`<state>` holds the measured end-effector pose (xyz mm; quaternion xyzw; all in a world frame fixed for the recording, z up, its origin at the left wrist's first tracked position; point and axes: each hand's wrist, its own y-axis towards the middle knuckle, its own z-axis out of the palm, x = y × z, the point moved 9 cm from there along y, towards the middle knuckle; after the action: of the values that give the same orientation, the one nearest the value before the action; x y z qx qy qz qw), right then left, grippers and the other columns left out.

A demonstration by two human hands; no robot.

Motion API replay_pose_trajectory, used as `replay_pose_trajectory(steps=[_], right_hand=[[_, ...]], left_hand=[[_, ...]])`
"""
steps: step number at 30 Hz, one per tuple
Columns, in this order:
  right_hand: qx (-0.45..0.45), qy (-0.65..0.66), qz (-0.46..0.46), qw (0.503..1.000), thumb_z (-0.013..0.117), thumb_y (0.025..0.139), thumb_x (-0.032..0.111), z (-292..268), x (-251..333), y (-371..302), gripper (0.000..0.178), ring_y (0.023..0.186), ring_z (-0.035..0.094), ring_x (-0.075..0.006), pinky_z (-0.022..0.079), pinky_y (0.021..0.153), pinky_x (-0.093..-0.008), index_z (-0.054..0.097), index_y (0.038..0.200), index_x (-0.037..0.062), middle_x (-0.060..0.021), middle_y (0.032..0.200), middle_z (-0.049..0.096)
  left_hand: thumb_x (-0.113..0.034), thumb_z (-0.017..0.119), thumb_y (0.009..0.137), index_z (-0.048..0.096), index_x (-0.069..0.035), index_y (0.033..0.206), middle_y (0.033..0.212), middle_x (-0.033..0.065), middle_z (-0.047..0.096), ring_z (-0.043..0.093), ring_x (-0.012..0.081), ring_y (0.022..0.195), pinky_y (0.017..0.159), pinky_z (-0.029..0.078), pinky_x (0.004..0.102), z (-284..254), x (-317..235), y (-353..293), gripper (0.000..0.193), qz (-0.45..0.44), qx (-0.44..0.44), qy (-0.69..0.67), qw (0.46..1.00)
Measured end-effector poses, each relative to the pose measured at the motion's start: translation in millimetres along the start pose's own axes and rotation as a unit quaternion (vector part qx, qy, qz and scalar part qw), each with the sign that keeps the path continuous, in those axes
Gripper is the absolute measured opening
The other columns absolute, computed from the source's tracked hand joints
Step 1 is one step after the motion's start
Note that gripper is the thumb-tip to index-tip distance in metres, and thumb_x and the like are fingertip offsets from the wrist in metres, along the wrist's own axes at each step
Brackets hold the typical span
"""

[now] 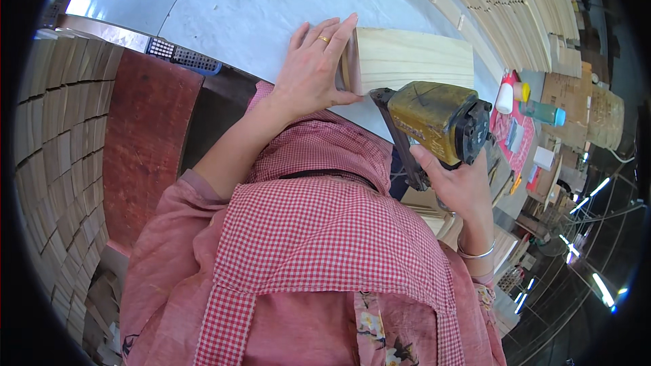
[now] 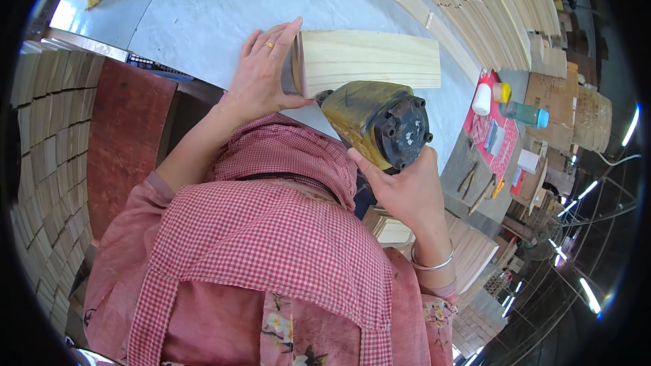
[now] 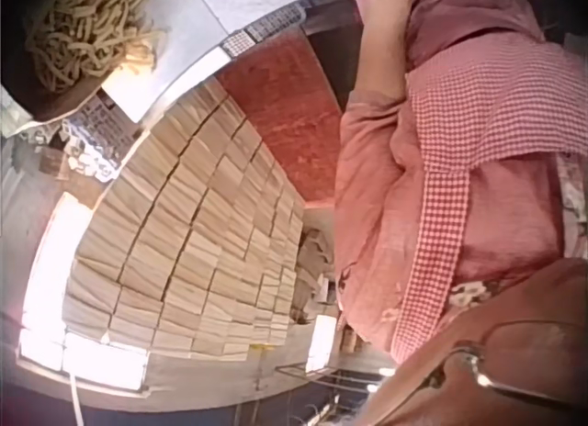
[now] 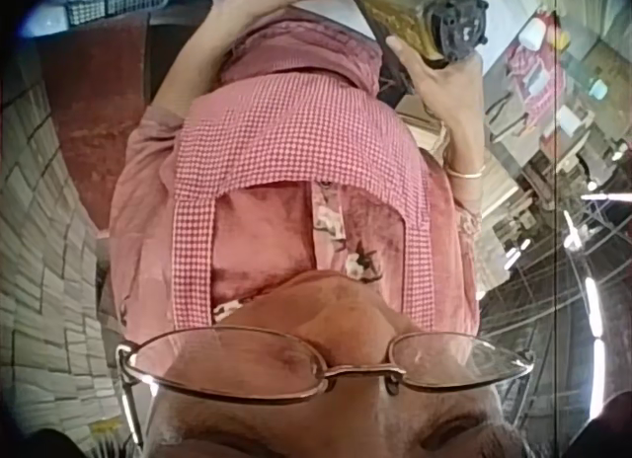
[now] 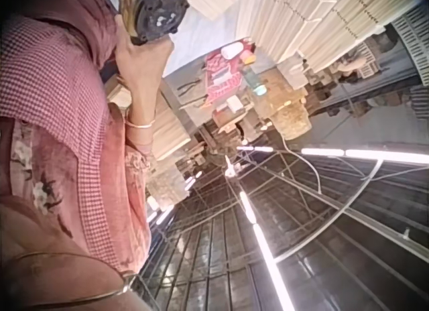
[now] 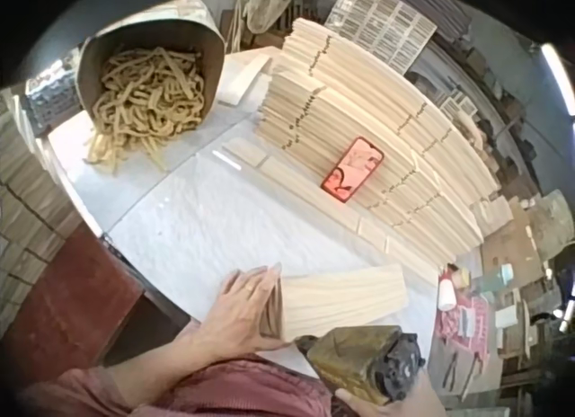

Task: Assembling thin wooden rectangular boxes using a pneumatic nail gun and wood glue at a factory workbench.

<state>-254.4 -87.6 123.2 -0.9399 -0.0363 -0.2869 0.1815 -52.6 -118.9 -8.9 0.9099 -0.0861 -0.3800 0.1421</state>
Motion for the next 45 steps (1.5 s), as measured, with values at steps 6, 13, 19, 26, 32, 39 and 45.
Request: replay_pose_trajectory(steps=[6, 13, 19, 26, 32, 39, 45], right_hand=[[-0.007, 0.031, -0.012, 0.999, 0.084, 0.084, 0.021, -5.0, 9.8, 6.9, 0.038, 0.068, 0.068, -0.0183, 0.052, 0.055, -0.0274, 0.067, 0.102, -0.0088, -0.0136, 0.089, 0.074], [0.028, 0.038, 0.004, 0.999, 0.083, 0.084, 0.019, -2.1, 29.9, 31.1, 0.035, 0.066, 0.066, -0.0159, 0.051, 0.055, -0.027, 0.068, 0.099, -0.0087, -0.0119, 0.085, 0.074], [0.04, 0.026, 0.003, 0.999, 0.083, 0.085, 0.019, 1.5, 30.3, 40.9, 0.035, 0.064, 0.065, -0.0154, 0.051, 0.055, -0.0269, 0.068, 0.099, -0.0091, -0.0122, 0.085, 0.075], [0.018, 0.027, -0.039, 0.999, 0.082, 0.085, 0.017, -0.3, 36.4, 43.7, 0.033, 0.067, 0.067, -0.0162, 0.052, 0.057, -0.0277, 0.069, 0.101, -0.0088, -0.0127, 0.087, 0.075], [0.014, 0.026, -0.064, 0.997, 0.081, 0.085, 0.015, 0.5, 35.6, 45.9, 0.03, 0.073, 0.069, -0.0172, 0.053, 0.061, -0.0282, 0.069, 0.102, -0.0075, -0.0131, 0.09, 0.075], [-0.117, 0.113, 0.001, 0.987, 0.08, 0.085, 0.013, -36.3, -12.8, 16.6, 0.027, 0.071, 0.069, -0.0173, 0.054, 0.06, -0.0273, 0.07, 0.102, -0.0052, -0.0115, 0.087, 0.074], [-0.23, 0.124, 0.141, 0.955, 0.073, 0.09, 0.014, -102.1, -131.3, -18.4, 0.033, 0.065, 0.058, -0.0137, 0.052, 0.06, -0.0266, 0.063, 0.114, -0.0055, -0.0075, 0.083, 0.065]], left_hand=[[-0.04, 0.093, 0.06, 0.026, -0.006, 0.159, 0.153, 0.0133, 0.046, 0.039, 0.029, 0.145, 0.124, 0.021, 0.0486, -1.3, 1.0, -2.6, 0.124, 0.002, 0.005, -0.002, 1.0], [-0.035, 0.095, 0.057, 0.025, -0.006, 0.159, 0.155, 0.013, 0.044, 0.037, 0.0298, 0.147, 0.125, 0.021, 0.0487, 2.7, 6.3, -5.0, 0.127, -0.023, 0.012, -0.034, 0.999], [-0.034, 0.096, 0.055, 0.026, -0.006, 0.159, 0.155, 0.0132, 0.045, 0.038, 0.0299, 0.146, 0.125, 0.021, 0.0485, 1.9, 6.3, -4.0, 0.128, -0.026, 0.008, -0.041, 0.999], [-0.033, 0.097, 0.054, 0.027, -0.005, 0.158, 0.154, 0.0141, 0.045, 0.038, 0.0296, 0.146, 0.125, 0.021, 0.048, -0.1, 5.5, -3.4, 0.128, -0.028, 0.013, -0.033, 0.999], [-0.033, 0.097, 0.054, 0.027, -0.003, 0.158, 0.154, 0.0147, 0.045, 0.039, 0.0293, 0.145, 0.124, 0.022, 0.0477, 1.7, 6.3, -3.7, 0.129, -0.03, 0.007, -0.044, 0.999], [-0.029, 0.095, 0.057, 0.027, -0.004, 0.158, 0.154, 0.0155, 0.045, 0.04, 0.0276, 0.145, 0.125, 0.021, 0.0469, -3.3, 0.8, 0.7, 0.125, -0.019, 0.005, -0.024, 1.0], [-0.026, 0.085, 0.072, 0.03, -0.008, 0.159, 0.119, 0.0195, 0.06, 0.059, 0.0297, 0.106, 0.097, 0.047, 0.0419, -28.1, -4.7, -9.7, 0.105, -0.043, -0.02, -0.143, 0.989]])
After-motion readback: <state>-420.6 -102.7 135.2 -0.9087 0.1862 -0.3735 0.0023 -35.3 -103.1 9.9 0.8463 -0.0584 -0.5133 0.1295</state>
